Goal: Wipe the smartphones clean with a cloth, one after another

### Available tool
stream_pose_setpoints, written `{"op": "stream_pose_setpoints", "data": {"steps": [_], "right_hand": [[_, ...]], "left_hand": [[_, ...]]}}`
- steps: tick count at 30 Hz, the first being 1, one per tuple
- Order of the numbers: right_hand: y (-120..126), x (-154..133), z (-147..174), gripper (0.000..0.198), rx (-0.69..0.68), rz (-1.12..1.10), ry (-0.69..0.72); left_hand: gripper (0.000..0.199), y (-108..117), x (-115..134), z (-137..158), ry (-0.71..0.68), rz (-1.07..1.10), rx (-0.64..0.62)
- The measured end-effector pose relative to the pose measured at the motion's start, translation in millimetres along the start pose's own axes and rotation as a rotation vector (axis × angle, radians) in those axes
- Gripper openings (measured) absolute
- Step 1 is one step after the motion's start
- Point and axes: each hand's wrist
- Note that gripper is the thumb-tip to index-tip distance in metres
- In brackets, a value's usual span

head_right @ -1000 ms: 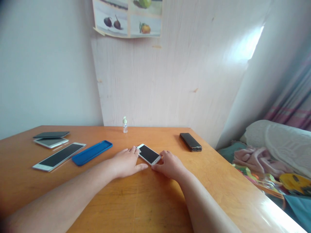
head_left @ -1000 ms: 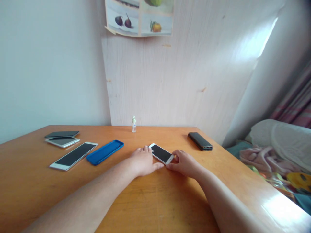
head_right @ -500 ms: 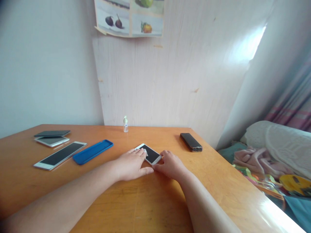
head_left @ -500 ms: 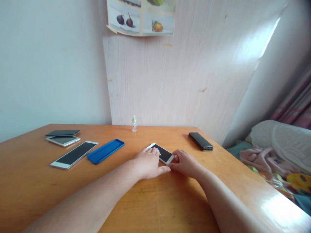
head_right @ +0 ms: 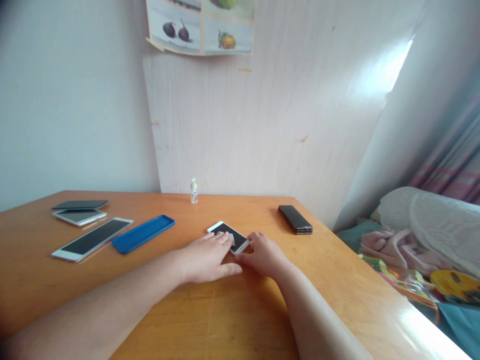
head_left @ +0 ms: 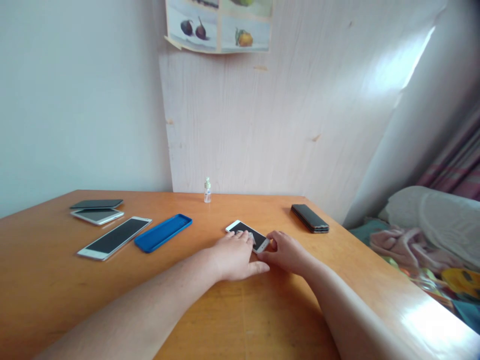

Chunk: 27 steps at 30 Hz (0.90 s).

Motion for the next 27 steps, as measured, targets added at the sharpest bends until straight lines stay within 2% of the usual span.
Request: {"op": "stream_pose_setpoints", "data": {"steps": [3, 6, 8, 11, 14, 17, 21, 23, 25, 27], "right_hand": [[2, -1, 0, 0.048, -0.019, -0.004, -0.015], [3, -2, -1, 0.048, -0.017, -0.006, -0.014], [2, -1, -1, 0.047, -0.009, 0.001, -0.006], [-1, 0, -1, 0.036, 0.0, 0.007, 0.003], [-2, 1, 0, 0.025, 0.012, 0.004, 0.017], [-1, 1, 0, 0.035, 0.002, -0.006, 0.014], [2, -1, 0, 0.045, -0.015, -0.009, -0.004], [3, -2, 0, 0.046, -0.015, -0.015, 0.0], [2, -2, 0, 0.044, -0.01, -0.009, 0.003], [1, -1, 0, 0.041, -0.009, -0.001, 0.008]], "left_hand": [[0.092, -2, -20, -10, 0.13, -0.026, 0.059], [0.099, -5, -23, -12, 0.197, -0.041, 0.074], [0.102, -4, -12, -6, 0.142, -0.035, 0.04], [0.102, -2, 12, 6, -0.029, 0.021, -0.06], [0.1, -2, 23, 10, -0.134, 0.061, -0.077], [0.092, -6, 10, 1, -0.091, 0.034, -0.018], [0.09, -13, -22, -16, 0.077, -0.003, 0.072], [0.094, -13, -27, -18, 0.128, -0.005, 0.071], [0.097, -12, -21, -14, 0.098, 0.006, 0.047], [0.097, -11, -6, -7, -0.011, 0.03, 0.007]]}}
Point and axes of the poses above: each hand's wrist, its own z-axis away from the middle knuckle, its own y-axis out of the back of the hand, x = y × z, and after that the axes turned 15 degrees about y, right-handed
